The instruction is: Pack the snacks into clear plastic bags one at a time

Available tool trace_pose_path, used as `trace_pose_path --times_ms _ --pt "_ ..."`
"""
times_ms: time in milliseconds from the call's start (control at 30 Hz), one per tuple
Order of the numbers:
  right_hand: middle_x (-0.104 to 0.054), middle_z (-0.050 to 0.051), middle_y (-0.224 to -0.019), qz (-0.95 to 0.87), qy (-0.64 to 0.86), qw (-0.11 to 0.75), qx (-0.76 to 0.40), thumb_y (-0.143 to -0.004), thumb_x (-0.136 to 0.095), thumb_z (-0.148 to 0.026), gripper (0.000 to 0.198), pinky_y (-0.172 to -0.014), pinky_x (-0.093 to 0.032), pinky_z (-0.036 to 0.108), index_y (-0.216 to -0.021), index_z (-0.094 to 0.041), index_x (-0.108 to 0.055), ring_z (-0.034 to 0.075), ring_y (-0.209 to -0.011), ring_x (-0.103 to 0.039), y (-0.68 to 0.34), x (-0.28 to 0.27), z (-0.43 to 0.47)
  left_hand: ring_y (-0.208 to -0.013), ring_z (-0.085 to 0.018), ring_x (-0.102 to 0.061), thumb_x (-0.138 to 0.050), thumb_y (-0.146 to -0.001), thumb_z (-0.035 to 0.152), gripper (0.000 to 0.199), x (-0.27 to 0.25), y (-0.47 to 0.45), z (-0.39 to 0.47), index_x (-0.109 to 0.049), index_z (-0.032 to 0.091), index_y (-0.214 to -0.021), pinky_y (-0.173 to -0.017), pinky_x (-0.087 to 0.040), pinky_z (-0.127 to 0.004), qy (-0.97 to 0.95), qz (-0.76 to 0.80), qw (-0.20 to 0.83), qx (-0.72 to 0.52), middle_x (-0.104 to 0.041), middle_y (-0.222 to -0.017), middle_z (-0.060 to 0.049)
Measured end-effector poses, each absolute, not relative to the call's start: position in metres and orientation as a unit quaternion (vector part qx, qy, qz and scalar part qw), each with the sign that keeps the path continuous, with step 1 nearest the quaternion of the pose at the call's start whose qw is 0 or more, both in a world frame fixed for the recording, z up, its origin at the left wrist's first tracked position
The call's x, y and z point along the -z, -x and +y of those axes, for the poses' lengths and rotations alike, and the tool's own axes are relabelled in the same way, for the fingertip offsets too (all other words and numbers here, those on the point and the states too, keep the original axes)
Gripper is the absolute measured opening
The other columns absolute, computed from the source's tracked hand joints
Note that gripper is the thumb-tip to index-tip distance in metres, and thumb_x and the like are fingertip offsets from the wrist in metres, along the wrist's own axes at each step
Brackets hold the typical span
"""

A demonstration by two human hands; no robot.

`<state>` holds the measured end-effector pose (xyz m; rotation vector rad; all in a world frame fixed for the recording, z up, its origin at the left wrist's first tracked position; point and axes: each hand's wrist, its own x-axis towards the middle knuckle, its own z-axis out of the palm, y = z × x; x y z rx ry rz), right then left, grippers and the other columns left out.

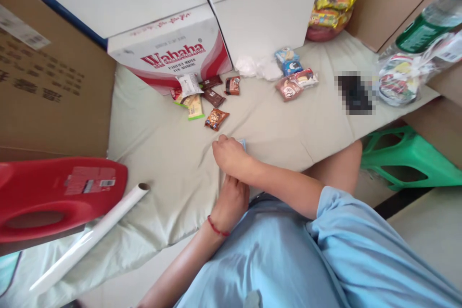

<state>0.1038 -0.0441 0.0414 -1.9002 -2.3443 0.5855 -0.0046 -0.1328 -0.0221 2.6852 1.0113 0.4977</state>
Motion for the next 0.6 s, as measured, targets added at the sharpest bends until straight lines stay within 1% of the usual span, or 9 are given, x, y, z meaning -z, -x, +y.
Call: trace_pose_path --times_ms 67,133,200,233,333,367,433,533,600 --pt "-0.063 0.02 -0.122 -0.752 0.64 0.024 -0.159 -0.105 -0.039 -0.012 0.031 -0.084 -0.057 0.036 -0.124 -0.011 -0.063 0.027 -0.105 -0.067 -0.104 -0.041 -0.049 -0.139 -0.036 -0.056 -0.047 -0.092 0.005 0.04 0.008 0.013 -0.144 -0.064 0.007 -0.128 -0.115 -0.051 -0.058 -0.911 0.337 0.154 -0.181 -0.067 -0.134 -0.022" --pt "-0.062 0.02 -0.123 -0.755 0.639 0.028 -0.142 -0.107 -0.049 -0.028 0.028 -0.083 -0.057 0.036 -0.124 -0.011 -0.063 0.029 -0.108 -0.064 -0.103 -0.041 -0.053 -0.135 -0.033 -0.059 -0.049 -0.095 0.007 0.036 0.0 0.026 -0.152 -0.066 0.013 -0.125 -0.112 -0.054 -0.057 -0.908 0.329 0.184 -0.183 -0.07 -0.132 -0.018" --pt "-0.061 0.019 -0.124 -0.764 0.633 0.036 -0.122 -0.101 -0.063 -0.043 0.04 -0.084 -0.056 0.039 -0.123 -0.011 -0.063 0.032 -0.111 -0.06 -0.1 -0.039 -0.058 -0.127 -0.03 -0.065 -0.05 -0.097 0.008 0.03 -0.001 0.043 -0.155 -0.068 0.017 -0.118 -0.108 -0.057 -0.055 -0.904 0.34 0.182 -0.187 -0.074 -0.125 -0.013" --pt "-0.061 0.019 -0.123 -0.768 0.629 0.04 -0.111 -0.098 -0.067 -0.045 0.042 -0.085 -0.056 0.041 -0.122 -0.011 -0.063 0.033 -0.112 -0.058 -0.099 -0.038 -0.06 -0.124 -0.029 -0.067 -0.05 -0.097 0.009 0.027 0.0 0.053 -0.155 -0.068 0.018 -0.115 -0.106 -0.058 -0.054 -0.899 0.353 0.172 -0.191 -0.075 -0.122 -0.012" --pt "-0.064 0.017 -0.118 -0.779 0.617 0.058 -0.094 -0.101 -0.058 -0.025 0.021 -0.088 -0.054 0.042 -0.118 -0.013 -0.065 0.032 -0.109 -0.057 -0.104 -0.034 -0.068 -0.124 -0.027 -0.068 -0.054 -0.099 0.012 0.021 0.002 0.083 -0.152 -0.068 0.019 -0.112 -0.103 -0.059 -0.049 -0.881 0.398 0.143 -0.214 -0.076 -0.118 -0.01" --pt "-0.065 0.016 -0.116 -0.779 0.616 0.071 -0.093 -0.102 -0.052 -0.017 0.021 -0.089 -0.053 0.042 -0.117 -0.013 -0.065 0.031 -0.108 -0.058 -0.109 -0.032 -0.071 -0.124 -0.027 -0.068 -0.054 -0.1 0.013 0.019 0.002 0.093 -0.151 -0.068 0.02 -0.111 -0.103 -0.059 -0.048 -0.873 0.411 0.135 -0.223 -0.077 -0.117 -0.009" --pt "-0.068 0.017 -0.118 -0.77 0.619 0.118 -0.095 -0.101 -0.044 -0.009 0.029 -0.092 -0.052 0.042 -0.117 -0.014 -0.067 0.03 -0.107 -0.059 -0.131 -0.029 -0.08 -0.123 -0.026 -0.069 -0.055 -0.101 0.014 0.017 0.001 0.113 -0.148 -0.069 0.02 -0.109 -0.103 -0.058 -0.046 -0.857 0.44 0.117 -0.241 -0.077 -0.114 -0.009" --pt "-0.071 0.016 -0.126 -0.716 0.643 0.243 -0.119 -0.1 -0.045 -0.011 0.033 -0.101 -0.052 0.043 -0.122 -0.017 -0.069 0.028 -0.112 -0.063 -0.192 -0.023 -0.095 -0.122 -0.027 -0.069 -0.058 -0.1 0.016 0.014 0.002 0.137 -0.145 -0.07 0.019 -0.106 -0.104 -0.056 -0.046 -0.824 0.493 0.088 -0.264 -0.078 -0.11 -0.01" --pt "-0.075 0.011 -0.12 -0.639 0.683 0.32 -0.148 -0.101 -0.049 -0.019 0.031 -0.096 -0.055 0.041 -0.124 -0.021 -0.071 0.026 -0.107 -0.069 -0.251 -0.02 -0.1 -0.121 -0.027 -0.07 -0.058 -0.1 0.017 0.013 0.007 0.148 -0.142 -0.071 0.018 -0.103 -0.104 -0.056 -0.045 -0.803 0.524 0.075 -0.274 -0.078 -0.108 -0.01"
